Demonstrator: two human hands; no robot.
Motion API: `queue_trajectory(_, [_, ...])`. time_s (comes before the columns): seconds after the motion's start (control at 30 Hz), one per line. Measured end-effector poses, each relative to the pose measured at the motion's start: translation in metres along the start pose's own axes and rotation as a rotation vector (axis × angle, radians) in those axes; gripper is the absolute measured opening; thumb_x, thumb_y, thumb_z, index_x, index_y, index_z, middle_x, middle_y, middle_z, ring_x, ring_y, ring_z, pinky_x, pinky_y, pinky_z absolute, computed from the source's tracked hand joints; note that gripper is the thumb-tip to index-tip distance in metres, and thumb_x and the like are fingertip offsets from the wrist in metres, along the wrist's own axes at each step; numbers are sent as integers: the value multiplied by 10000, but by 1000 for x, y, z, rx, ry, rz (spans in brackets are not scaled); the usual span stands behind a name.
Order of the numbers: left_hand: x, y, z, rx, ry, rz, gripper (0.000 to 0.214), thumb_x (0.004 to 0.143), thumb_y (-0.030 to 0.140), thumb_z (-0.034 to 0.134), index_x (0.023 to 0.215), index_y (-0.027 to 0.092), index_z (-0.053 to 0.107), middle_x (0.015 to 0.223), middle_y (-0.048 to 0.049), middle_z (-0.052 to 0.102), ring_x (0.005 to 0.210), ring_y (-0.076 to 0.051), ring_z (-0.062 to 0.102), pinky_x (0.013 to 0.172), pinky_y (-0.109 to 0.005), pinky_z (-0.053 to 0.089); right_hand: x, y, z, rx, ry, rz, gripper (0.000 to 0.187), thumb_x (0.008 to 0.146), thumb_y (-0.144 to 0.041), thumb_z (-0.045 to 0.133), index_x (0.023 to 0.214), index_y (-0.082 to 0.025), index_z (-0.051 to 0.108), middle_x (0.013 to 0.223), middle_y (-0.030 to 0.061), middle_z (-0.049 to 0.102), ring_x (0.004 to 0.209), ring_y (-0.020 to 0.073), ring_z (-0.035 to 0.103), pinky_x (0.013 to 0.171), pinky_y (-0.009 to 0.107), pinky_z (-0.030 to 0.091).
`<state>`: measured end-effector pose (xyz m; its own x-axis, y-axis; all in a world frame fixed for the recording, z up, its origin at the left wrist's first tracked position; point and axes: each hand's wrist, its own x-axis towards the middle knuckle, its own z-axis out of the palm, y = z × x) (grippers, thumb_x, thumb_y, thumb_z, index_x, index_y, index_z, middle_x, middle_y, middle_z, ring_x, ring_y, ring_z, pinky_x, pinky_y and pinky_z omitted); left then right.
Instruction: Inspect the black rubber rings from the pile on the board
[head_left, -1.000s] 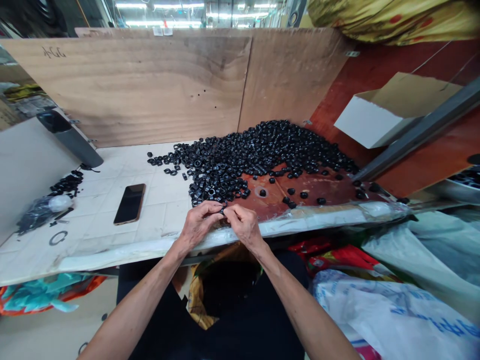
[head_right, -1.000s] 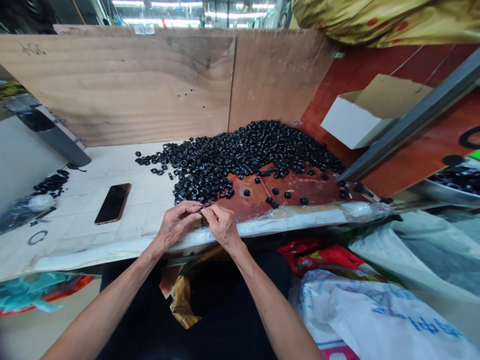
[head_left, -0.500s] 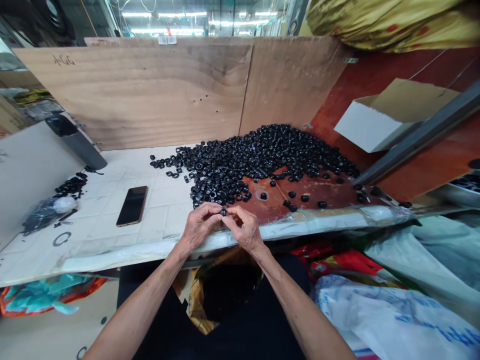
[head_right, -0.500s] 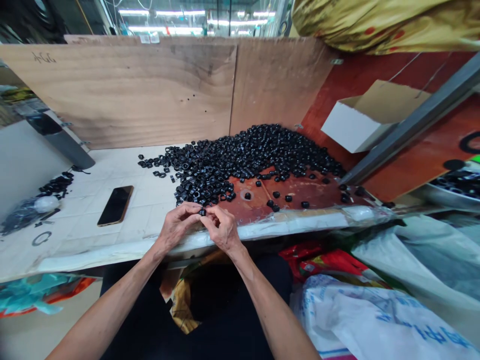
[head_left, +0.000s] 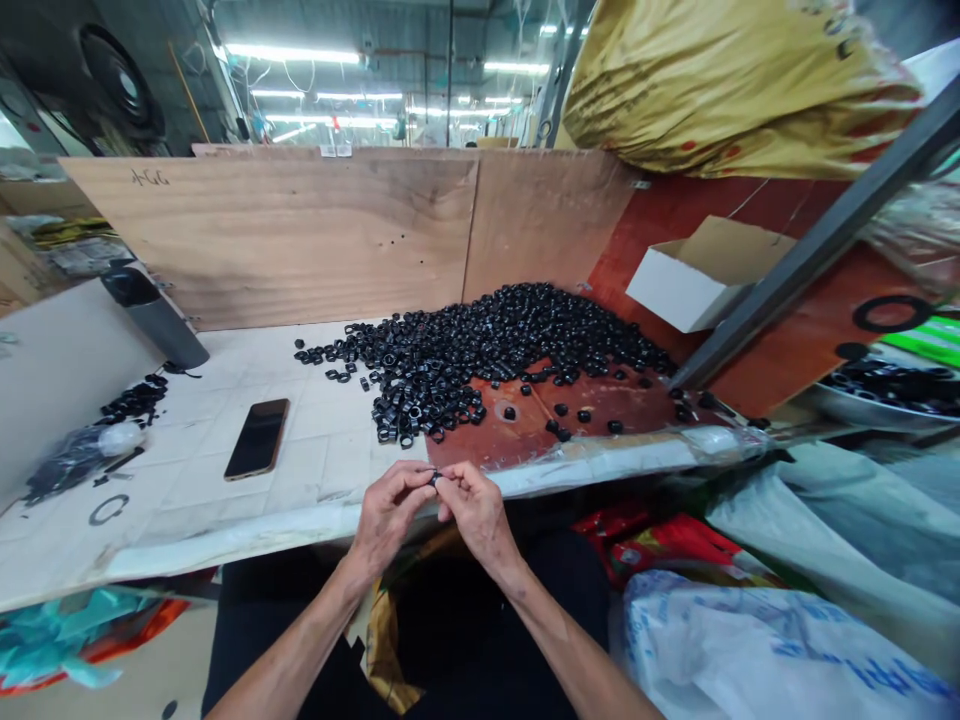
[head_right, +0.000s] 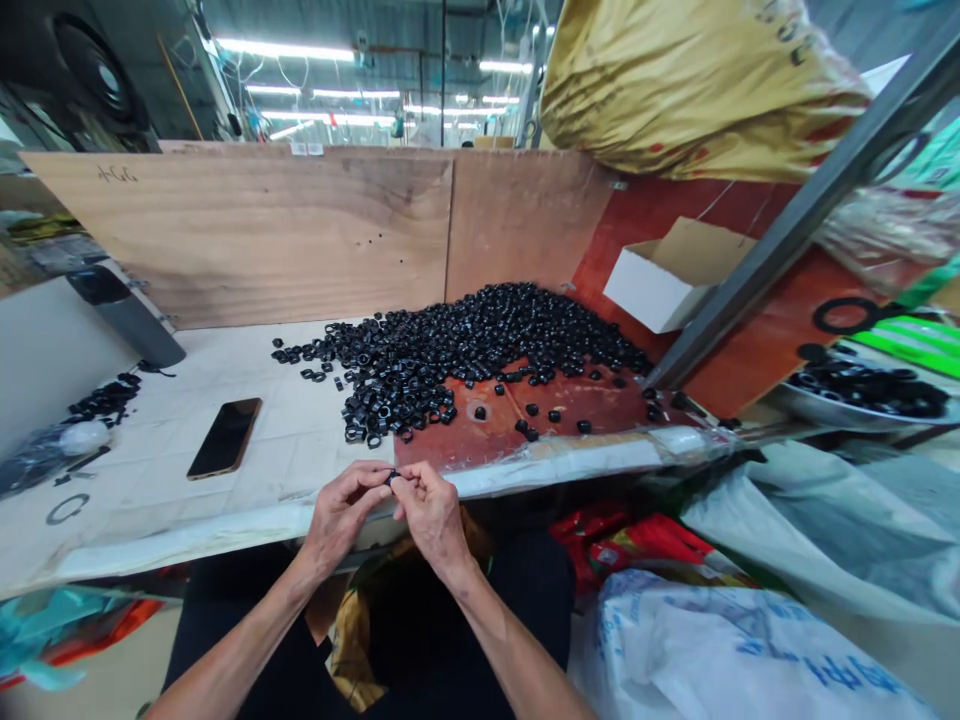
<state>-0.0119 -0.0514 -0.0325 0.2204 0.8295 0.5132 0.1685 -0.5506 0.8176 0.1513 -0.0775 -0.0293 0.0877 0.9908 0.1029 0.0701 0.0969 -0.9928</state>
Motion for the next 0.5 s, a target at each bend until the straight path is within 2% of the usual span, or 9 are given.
queue_trajectory(0.1, [-18,1,3,90,-48,140,144,951,217,649,1050,257,746,1094,-76,747,1011,-201,731,883,-352,612,-9,-3,-2,15,-19,104,261,898,-422,611,758,-202,593,533,-49,577,414,105,522,476,218,398])
queue_trajectory(0.17, [-27,5,5,103,-102,154,197,956,194,629,1109,270,727,1113,-73,743,1027,-200,728,892,-349,612,-13,-4,-5,18,-14,165,341,915,-455,583,686,-204,549,517,-53,548,371,88,466,433,214,348])
queue_trajectory(0.23, [-31,11,7,63,-79,41,195,946,223,653,1131,260,702,1096,-66,742,1011,-204,729,895,-352,615,-17,-6,-9,22,-8,157,342,924,-470,582,710,-204,571,497,-54,538,392,101,488,450,217,375])
queue_trajectory(0.3, [-31,18,10,-11,-14,-129,202,921,285,699,1117,239,685,1047,-55,745,960,-208,733,864,-348,627,-21,-9,-12,16,-13,76,269,917,-444,608,799,-203,626,530,-42,577,464,126,563,514,224,446])
queue_trajectory(0.37, [-31,24,13,-79,12,-234,210,894,334,732,1067,223,693,1000,-47,743,914,-209,733,829,-336,632,-26,-11,-13,-9,-15,-14,206,905,-405,622,863,-206,655,633,-16,644,528,140,622,552,231,488])
queue_trajectory(0.43, [-32,25,14,-88,-4,-238,182,884,341,742,1016,220,712,986,-48,738,922,-215,728,845,-340,623,-31,-11,-11,-36,-21,-43,185,893,-383,618,855,-206,657,660,-11,656,526,141,637,536,228,492])
queue_trajectory(0.5, [-35,24,12,-31,-25,-168,139,906,317,713,1017,234,723,1023,-58,738,970,-224,722,885,-359,606,-37,-8,-8,-21,-32,25,186,885,-382,608,844,-205,646,578,-31,621,495,145,625,523,228,498])
